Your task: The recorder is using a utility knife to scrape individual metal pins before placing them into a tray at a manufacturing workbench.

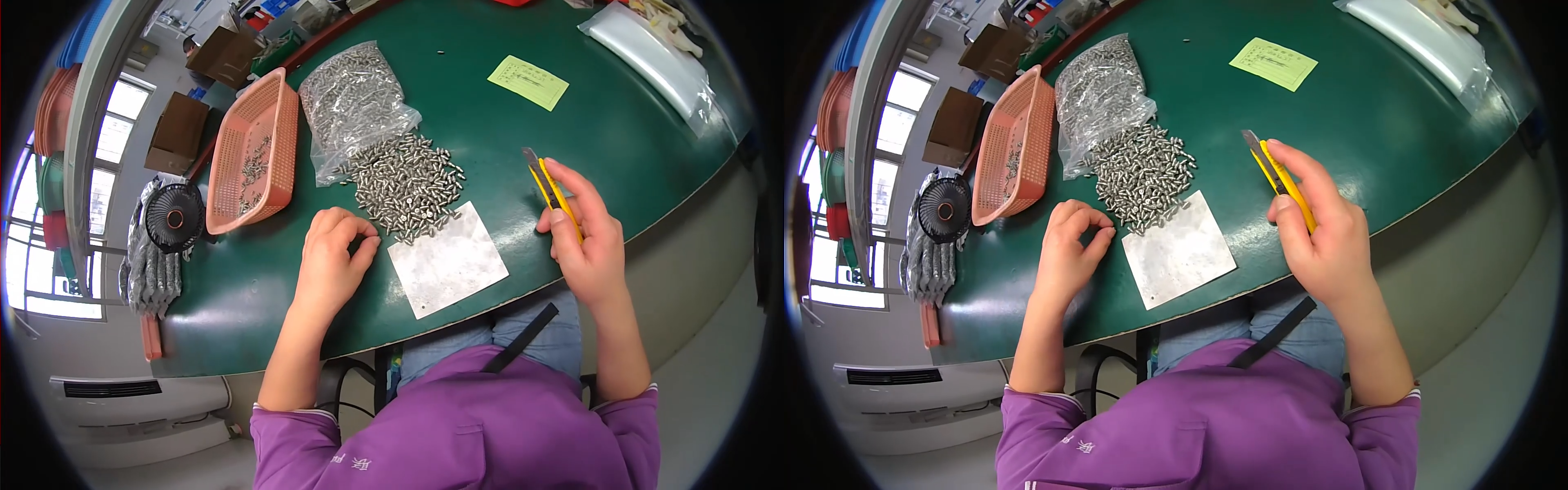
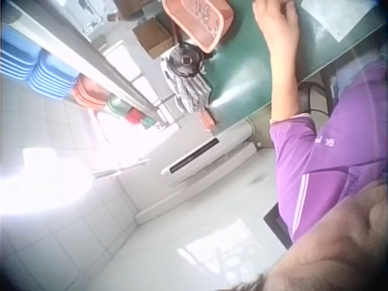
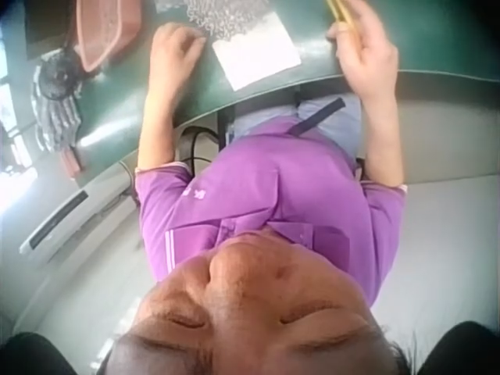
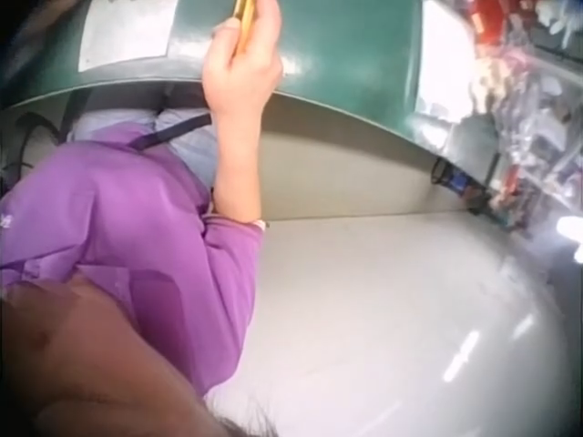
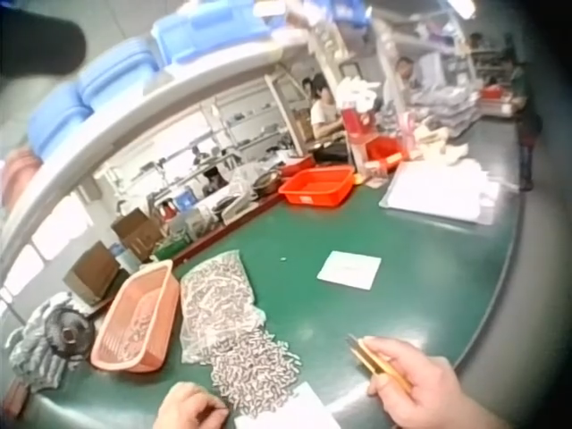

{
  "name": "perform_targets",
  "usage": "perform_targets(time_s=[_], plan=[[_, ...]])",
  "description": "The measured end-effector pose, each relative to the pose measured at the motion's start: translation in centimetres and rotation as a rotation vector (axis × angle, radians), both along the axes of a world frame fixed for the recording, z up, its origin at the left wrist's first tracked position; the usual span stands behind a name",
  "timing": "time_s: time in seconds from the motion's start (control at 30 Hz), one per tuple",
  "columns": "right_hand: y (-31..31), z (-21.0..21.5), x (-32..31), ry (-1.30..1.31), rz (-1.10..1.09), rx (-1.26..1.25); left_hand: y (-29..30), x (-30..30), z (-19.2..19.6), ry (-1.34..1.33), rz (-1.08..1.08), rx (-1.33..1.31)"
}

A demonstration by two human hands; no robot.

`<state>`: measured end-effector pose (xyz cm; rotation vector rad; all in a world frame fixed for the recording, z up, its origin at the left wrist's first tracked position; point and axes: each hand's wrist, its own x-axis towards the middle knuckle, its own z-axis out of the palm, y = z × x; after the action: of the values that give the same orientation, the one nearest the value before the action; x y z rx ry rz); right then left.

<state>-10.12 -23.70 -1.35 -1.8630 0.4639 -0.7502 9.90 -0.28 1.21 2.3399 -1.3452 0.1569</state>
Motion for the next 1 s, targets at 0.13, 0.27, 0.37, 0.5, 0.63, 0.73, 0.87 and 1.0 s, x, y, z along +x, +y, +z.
perform_targets(time_s=[0.13,0.27,0.37,0.5,0.63,0.73,0.87,1.0], plan=[[0.7,0.7,-0.8,0.019,0.031,0.095,0.6,-2.2,1.0,0.124,0.057,-0.038],[4.4,1.2,-2.0,-0.043,0.252,-0.158,0.9,-5.8,0.9,0.155,-0.038,-0.079],[7.0,0.5,-2.9,0.088,0.397,-0.297,0.8,-6.5,-0.1,0.156,-0.047,-0.071],[8.5,0.1,-2.8,0.185,0.420,-0.393,0.9,-7.0,-0.3,0.198,-0.023,-0.073],[9.0,0.1,-2.8,0.202,0.421,-0.448,1.2,-7.2,-0.4,0.190,-0.036,-0.075],[9.2,0.4,-2.8,0.221,0.427,-0.482,1.2,-7.3,-0.6,0.186,-0.025,-0.091],[9.5,0.6,-2.9,0.258,0.428,-0.537,1.2,-7.3,-0.7,0.174,-0.022,-0.103],[9.6,0.6,-3.0,0.266,0.422,-0.574,0.9,-7.4,-0.7,0.151,-0.034,-0.102]])
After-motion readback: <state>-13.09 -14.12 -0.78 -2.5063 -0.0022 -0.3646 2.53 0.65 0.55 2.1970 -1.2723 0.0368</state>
